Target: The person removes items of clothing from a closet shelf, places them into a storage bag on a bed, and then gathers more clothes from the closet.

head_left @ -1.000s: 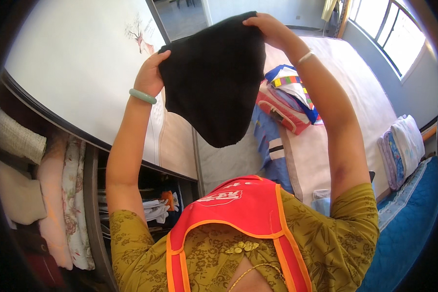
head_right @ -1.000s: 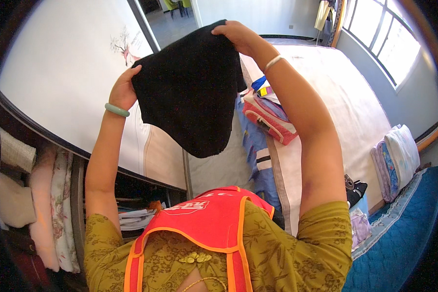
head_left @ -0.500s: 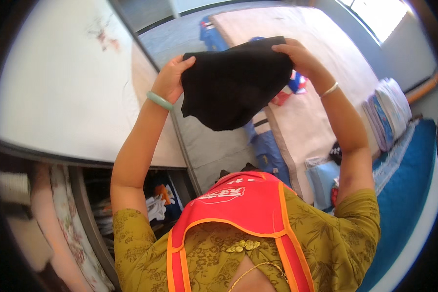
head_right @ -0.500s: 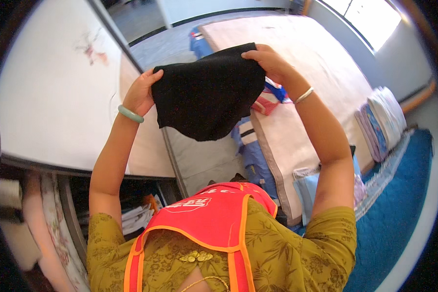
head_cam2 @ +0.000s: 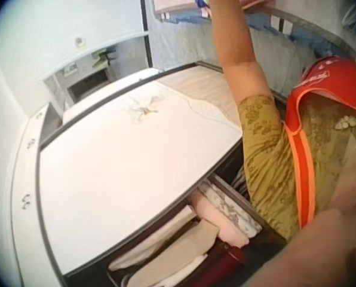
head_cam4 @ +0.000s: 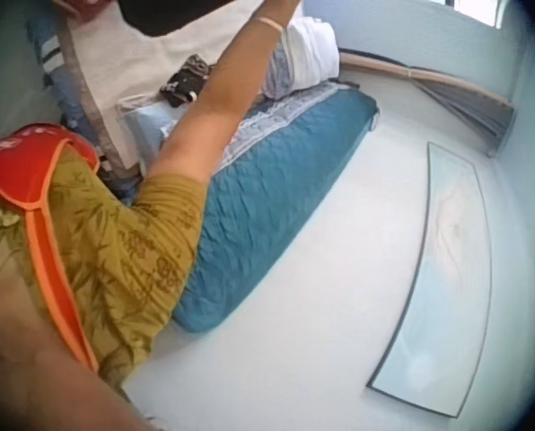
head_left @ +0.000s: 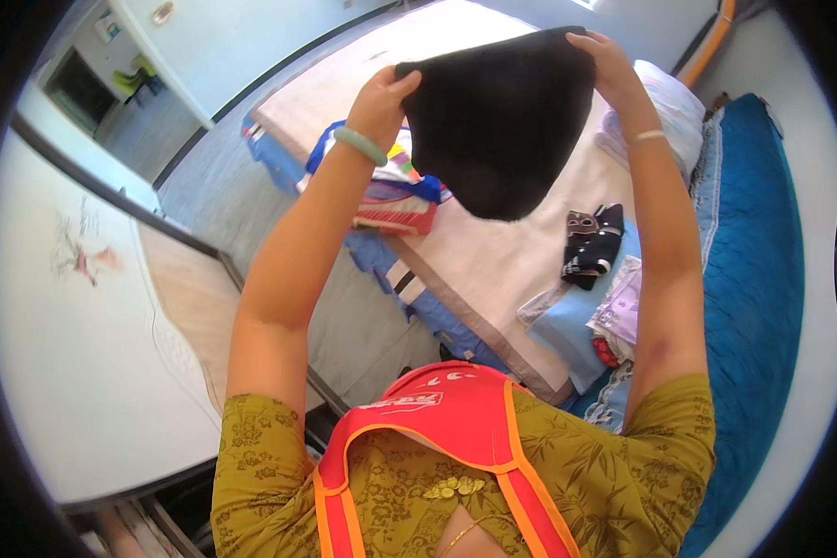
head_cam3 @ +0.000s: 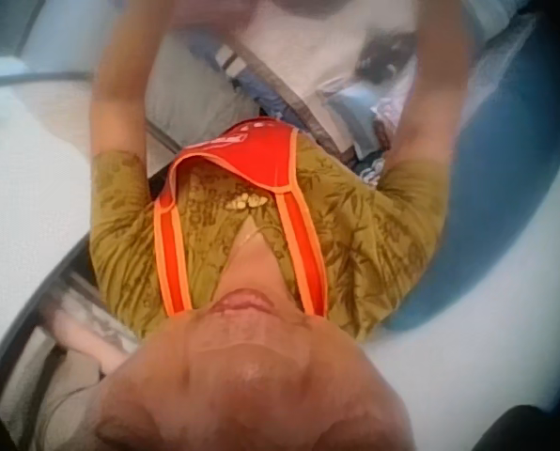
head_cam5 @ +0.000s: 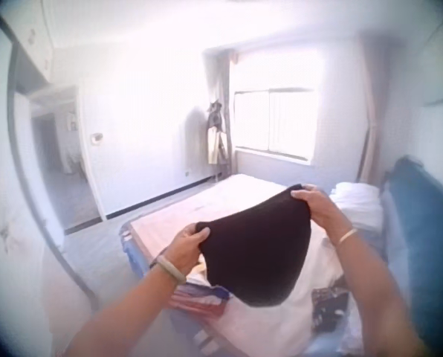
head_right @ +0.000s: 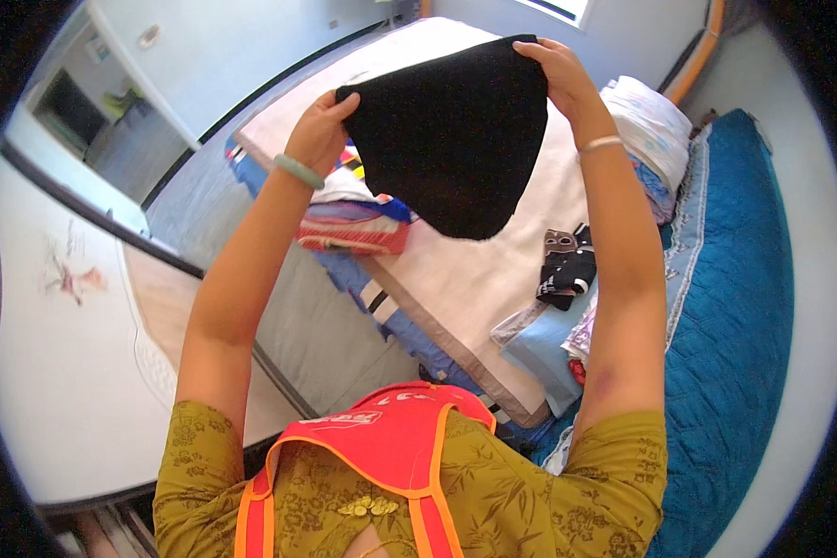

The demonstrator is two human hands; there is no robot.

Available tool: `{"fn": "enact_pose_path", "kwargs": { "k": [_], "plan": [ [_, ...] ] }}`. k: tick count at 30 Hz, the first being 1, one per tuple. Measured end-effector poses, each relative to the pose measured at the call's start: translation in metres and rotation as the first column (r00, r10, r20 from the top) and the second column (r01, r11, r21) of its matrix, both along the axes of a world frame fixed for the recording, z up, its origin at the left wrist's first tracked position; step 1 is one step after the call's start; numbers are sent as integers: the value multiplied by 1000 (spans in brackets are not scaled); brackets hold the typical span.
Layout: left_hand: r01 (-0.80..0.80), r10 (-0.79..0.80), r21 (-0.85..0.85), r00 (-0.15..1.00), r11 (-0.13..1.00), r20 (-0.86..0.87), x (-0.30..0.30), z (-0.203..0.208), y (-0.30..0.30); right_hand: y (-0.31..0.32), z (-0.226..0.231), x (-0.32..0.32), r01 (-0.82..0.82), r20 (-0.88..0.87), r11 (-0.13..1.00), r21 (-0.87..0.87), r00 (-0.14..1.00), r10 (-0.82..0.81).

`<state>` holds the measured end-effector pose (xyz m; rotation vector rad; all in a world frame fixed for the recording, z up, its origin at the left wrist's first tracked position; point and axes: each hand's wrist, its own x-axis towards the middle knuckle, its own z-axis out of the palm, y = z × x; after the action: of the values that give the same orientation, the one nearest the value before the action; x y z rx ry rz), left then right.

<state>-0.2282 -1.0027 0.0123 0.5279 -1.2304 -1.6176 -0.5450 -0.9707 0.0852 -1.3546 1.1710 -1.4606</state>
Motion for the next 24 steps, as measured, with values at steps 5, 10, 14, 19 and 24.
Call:
{"fn": "enact_pose_path", "kwargs": {
  "k": [5, 10, 14, 19, 24],
  "plan": [
    [101, -41, -137, 922, 985, 385, -54, -55, 29, 78, -63, -55, 95, -45, 992, 81, 995, -91],
    [257, -351, 293, 875, 921, 333, -46, -266, 71, 151, -256, -46, 107, 112, 851, 515, 975, -190],
    [77, -314, 326, 539, 942, 782, -39, -462, 125, 209, -449, -30, 236, -51, 512, 826, 936, -349],
    [38, -466, 466, 168, 884, 869, -28, -487, 168, 262, -552, 2, 244, -218, 374, 895, 970, -111],
    [26, -525, 528, 145, 849, 838, 5, -498, 183, 295, -565, 2, 100, -34, 376, 921, 983, -178]
  ]
}}
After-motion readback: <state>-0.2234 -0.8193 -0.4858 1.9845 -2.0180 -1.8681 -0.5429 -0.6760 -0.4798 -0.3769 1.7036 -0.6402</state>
